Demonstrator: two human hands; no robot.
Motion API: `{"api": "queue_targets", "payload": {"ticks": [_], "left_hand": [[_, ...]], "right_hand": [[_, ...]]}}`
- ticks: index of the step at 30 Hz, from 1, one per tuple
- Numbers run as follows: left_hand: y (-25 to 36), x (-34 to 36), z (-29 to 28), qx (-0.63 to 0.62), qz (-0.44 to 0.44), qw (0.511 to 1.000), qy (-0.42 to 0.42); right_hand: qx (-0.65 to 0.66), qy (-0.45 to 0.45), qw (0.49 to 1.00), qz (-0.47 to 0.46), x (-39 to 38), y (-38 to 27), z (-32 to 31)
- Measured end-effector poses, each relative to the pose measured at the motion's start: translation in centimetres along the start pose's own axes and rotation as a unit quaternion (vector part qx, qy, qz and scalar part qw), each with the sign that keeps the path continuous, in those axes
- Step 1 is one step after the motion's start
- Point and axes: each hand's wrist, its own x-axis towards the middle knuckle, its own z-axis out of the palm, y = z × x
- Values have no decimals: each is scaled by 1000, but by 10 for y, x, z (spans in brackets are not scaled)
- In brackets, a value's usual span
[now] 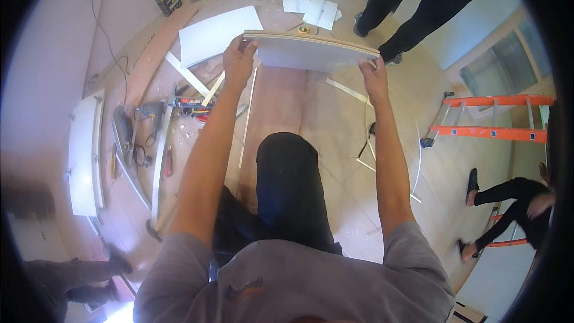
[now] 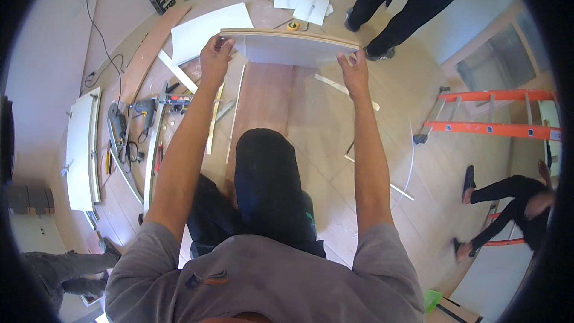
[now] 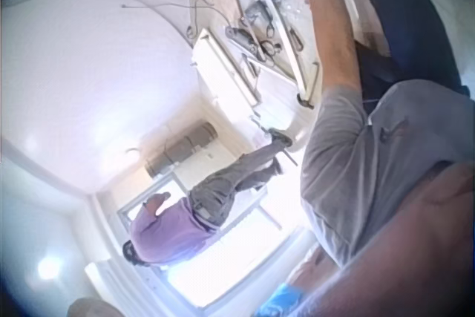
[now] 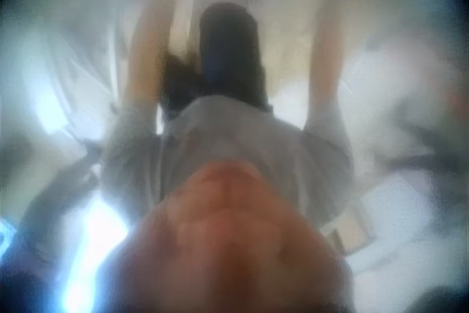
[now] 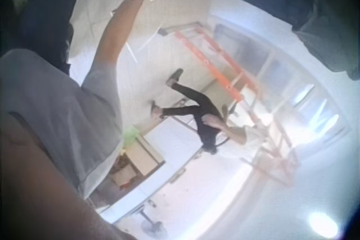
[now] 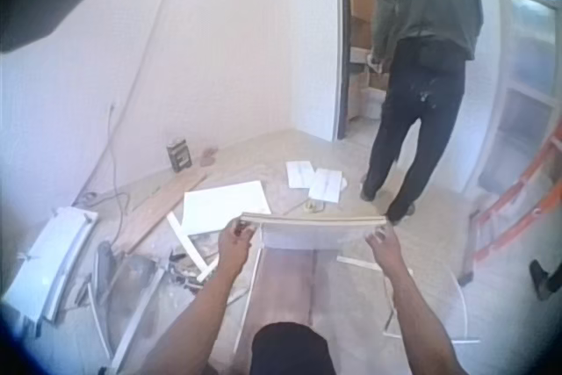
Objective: The person kneels on the floor and applies thin edge-banding strips to the edges of a white rectangular panel. They align each strip, press it down, and trim the ends with a utility knife. The person flips the panel to work on multiple edges and sets trimmed pieces aside.
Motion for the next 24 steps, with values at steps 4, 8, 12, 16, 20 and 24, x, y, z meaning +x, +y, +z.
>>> {"api": "queue_targets", "payload": {"ticks": [4, 8, 12, 16, 20, 24], "left_hand": [[-4, 21, -3, 180, 104, 978, 11], [-15, 48, -17, 232, 123, 965, -1], [40, 80, -33, 266, 144, 953, 27], [202, 116, -2, 286, 202, 926, 141], [346, 100, 29, 109, 106, 985, -80], [332, 175, -11, 324, 315, 841, -297]], "right_hand": [[-13, 34, 999, -18, 18, 8, 12], [-90, 36, 994, -53, 24, -4, 14], [-162, 88, 973, -137, 53, -88, 0], [-10, 153, 955, -252, 84, -220, -47], [77, 123, 987, -75, -3, -211, -57], [290, -7, 953, 89, -31, -168, -31]]}}
